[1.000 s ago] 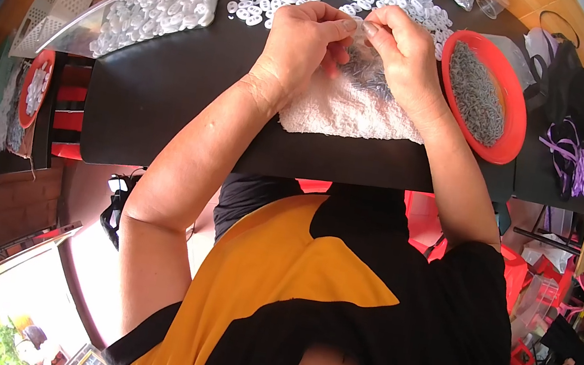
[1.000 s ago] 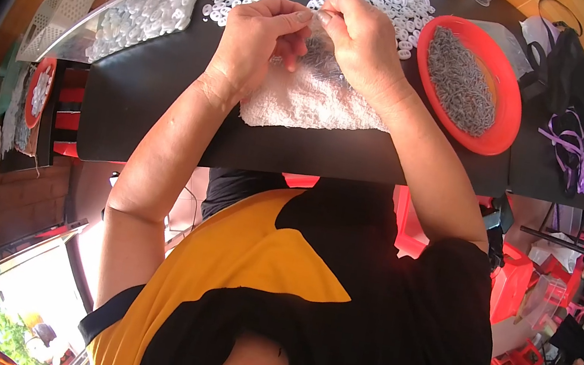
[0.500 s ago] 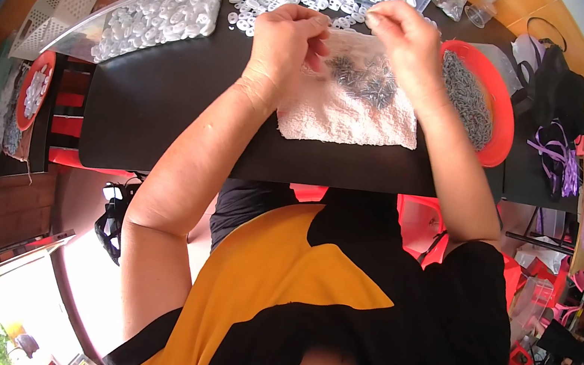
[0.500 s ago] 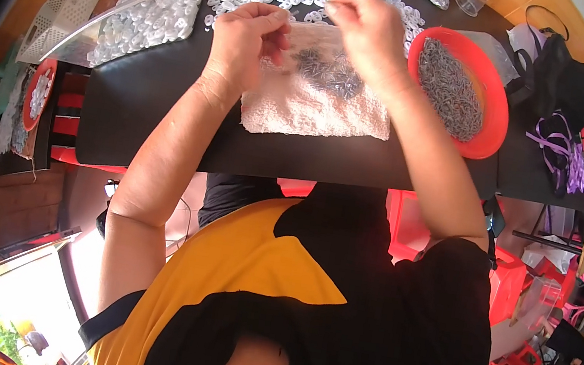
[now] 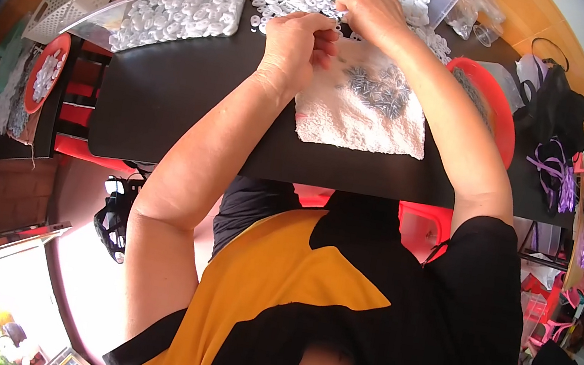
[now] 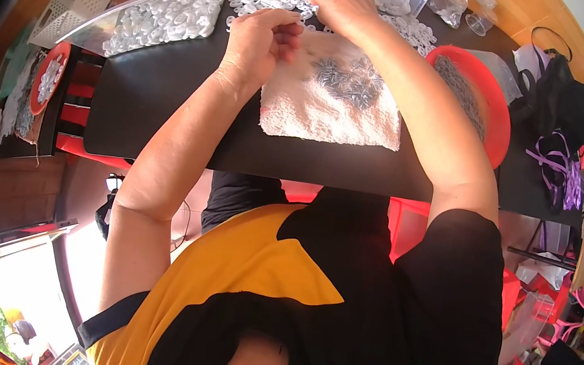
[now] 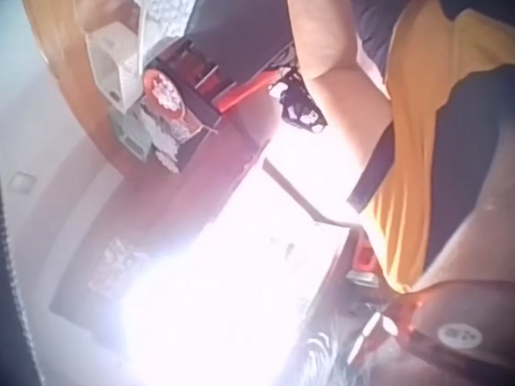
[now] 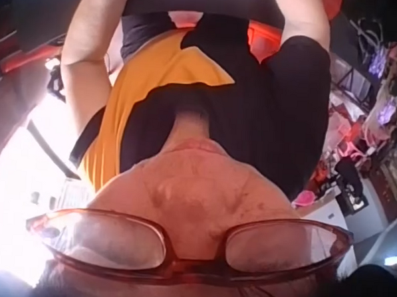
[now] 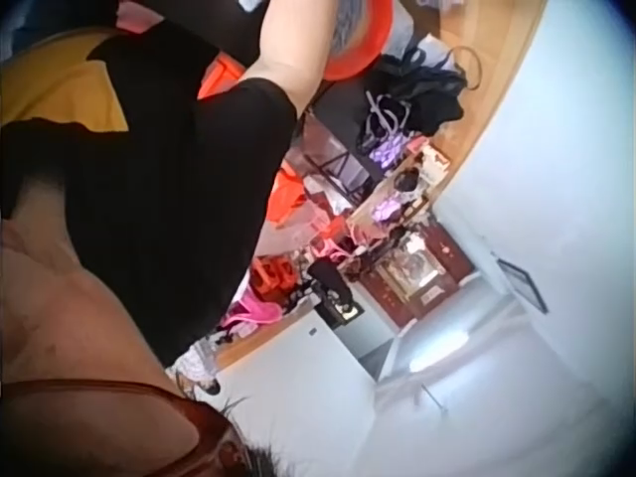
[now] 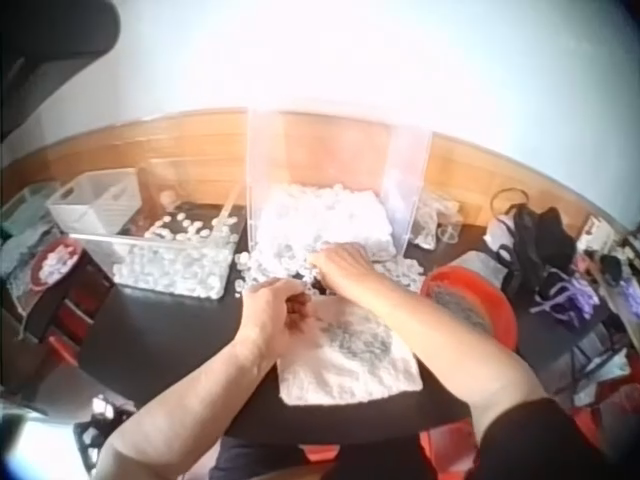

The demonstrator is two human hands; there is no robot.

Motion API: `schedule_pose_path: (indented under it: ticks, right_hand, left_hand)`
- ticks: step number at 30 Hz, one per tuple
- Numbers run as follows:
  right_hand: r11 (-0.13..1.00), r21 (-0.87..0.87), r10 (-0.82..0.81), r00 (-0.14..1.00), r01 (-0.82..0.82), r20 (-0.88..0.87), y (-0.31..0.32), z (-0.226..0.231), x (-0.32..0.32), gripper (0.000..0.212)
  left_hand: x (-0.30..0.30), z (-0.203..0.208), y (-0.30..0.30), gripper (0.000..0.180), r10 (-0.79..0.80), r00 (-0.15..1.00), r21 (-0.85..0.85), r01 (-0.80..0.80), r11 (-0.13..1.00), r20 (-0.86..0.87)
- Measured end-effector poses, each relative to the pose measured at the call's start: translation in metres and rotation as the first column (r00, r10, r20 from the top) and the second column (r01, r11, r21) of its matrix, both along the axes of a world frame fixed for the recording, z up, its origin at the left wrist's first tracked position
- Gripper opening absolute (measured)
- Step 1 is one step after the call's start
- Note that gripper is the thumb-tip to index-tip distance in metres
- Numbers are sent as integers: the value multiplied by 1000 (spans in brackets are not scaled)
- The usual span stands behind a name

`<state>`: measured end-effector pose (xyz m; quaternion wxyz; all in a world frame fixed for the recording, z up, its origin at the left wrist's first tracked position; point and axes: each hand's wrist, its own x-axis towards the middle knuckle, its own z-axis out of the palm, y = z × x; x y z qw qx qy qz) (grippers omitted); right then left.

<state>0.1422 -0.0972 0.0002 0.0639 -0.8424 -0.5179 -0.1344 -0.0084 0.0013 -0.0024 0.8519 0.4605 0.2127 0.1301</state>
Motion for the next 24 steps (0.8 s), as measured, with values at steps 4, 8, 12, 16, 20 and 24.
schedule_pose_path:
  ticks: [4,8,12,16,20,24]
  right_hand:
    - [999,-40,-16,999,17,38,-2,1,1,11]
    - [993,114,2,1000,0,-22,-25,15,-16,10]
    - [990,113,-78,997,79,-13,-66,13,-33,10]
    - [990,138,-1,998,10,-62,-92,5,-46,7]
    - [959,275,-25,985,71,-168,-104,30,-35,10]
    - [991,103,-66,987,81,-145,-96,21,-37,12]
  left_hand:
    - [1,1,-1,10,-8,1000,-5,8,1000,-4]
    - [0,0,1,10,14,1000,-21,-13,1000,10]
    - [2,0,-2,10,3,1000,13,-3,1000,20]
    - [1,-1,0,11,-26,1000,32,26,999,5]
    - [0,-1,-3,10,-6,1000,65,4,998,21]
    - [0,1,-5,9,-19,1000,88,17,996,19]
